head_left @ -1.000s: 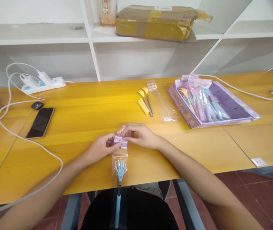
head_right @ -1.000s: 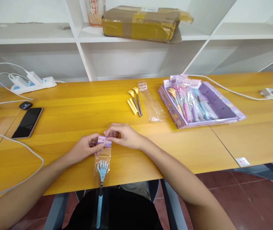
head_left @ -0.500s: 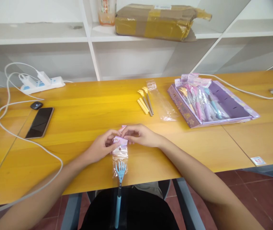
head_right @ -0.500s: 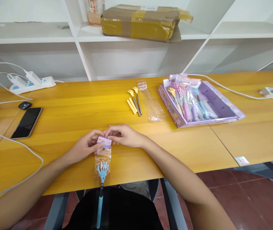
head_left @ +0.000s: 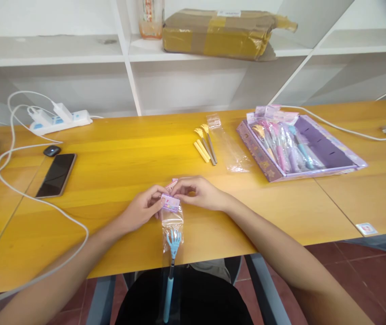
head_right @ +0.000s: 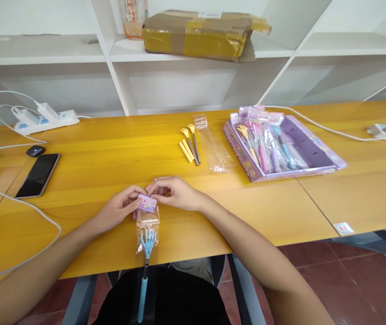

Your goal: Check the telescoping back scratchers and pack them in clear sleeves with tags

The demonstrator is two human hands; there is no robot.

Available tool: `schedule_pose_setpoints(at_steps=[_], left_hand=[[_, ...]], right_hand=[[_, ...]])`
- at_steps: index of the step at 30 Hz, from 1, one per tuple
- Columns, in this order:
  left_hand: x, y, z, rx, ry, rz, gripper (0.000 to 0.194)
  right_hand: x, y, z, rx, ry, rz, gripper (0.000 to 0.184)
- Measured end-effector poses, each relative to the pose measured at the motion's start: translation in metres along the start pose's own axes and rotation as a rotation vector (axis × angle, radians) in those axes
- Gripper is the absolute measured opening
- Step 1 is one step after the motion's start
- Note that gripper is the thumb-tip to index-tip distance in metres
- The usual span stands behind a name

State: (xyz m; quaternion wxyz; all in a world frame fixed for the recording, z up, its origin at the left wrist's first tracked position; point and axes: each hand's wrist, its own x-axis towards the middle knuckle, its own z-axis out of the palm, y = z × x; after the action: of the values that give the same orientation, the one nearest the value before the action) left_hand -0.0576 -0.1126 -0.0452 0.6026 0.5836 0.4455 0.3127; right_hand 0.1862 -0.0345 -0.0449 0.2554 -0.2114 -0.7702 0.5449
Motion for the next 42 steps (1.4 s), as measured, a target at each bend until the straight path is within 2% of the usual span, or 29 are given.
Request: schedule_pose_setpoints(at_steps=[4,9,14,19,29,37,42], left_hand=[[0.001,0.000,0.002,0.020,0.024,-0.001,0.025],[0.001,0.001,0.004,0.040,0.062,0.009,0.025],[0.000,0.003,0.003,0.025,0.046,-0.005,0.028],[-0.001,0.001,-0.001,-0.027,0.021,0.002,0.031],[0.002,0.000,0.002,-0.014,0.014,0.026,0.019],[-0.002,0.002,0.000,0.053,0.021,0.032,0.023],[-0.004,0.005,-0.002,0.174,0.021,0.114,0.028]], right_hand=[[0.000,-0.001,-0.001,0.044,-0.017,0.014,0.019],[-0.002,0.003,-0.002,0.080,-0.060,0.057,0.028],[-0.002,0.011,0.000,0.173,-0.082,0.083,0.026],[-0.001,0.011,0.000,0.117,-0.070,0.057,0.026],[-0.001,0.006,0.001,0.165,-0.058,0.097,0.024],[-0.001,0.006,0.001,0.171,-0.053,0.091,0.024],[-0.001,0.007,0.002,0.171,-0.031,0.088,0.023]])
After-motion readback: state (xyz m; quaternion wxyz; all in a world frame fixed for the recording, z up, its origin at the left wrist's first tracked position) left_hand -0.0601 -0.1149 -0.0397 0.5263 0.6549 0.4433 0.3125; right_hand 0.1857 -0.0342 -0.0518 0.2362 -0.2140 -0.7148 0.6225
